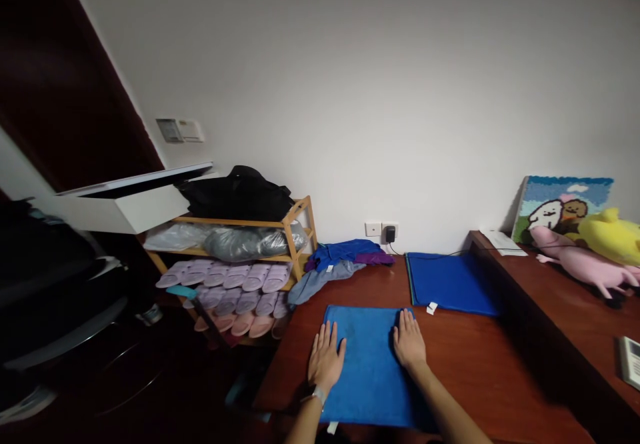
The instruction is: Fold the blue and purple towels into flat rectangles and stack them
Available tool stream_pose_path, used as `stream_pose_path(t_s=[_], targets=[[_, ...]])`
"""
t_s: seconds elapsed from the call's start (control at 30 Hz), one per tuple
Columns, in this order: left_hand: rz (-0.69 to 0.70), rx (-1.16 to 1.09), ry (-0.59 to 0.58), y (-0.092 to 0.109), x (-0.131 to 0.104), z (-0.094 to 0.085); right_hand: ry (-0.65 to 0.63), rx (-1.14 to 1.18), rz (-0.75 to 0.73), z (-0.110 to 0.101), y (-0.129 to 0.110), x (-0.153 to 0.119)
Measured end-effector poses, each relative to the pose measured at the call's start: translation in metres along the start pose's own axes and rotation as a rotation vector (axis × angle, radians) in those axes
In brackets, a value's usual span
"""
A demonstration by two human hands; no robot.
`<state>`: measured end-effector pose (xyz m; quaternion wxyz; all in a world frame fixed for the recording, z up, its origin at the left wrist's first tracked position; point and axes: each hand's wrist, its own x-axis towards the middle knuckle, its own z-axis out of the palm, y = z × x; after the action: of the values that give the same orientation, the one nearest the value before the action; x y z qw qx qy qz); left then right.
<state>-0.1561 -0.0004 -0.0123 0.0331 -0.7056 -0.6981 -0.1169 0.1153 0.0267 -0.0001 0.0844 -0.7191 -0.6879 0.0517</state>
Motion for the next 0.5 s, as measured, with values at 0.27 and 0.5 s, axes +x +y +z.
stream_pose_path(t_s=[0.27,0.5], targets=[[0.001,-0.006,0.007,-0.005,0.001,0.006,-0.038,0.066,-0.007,0.007,0.006,0.028],[-0.015,0.014,0.02,0.013,0.013,0.006,-0.029,0.096,-0.007,0.012,0.007,0.029]])
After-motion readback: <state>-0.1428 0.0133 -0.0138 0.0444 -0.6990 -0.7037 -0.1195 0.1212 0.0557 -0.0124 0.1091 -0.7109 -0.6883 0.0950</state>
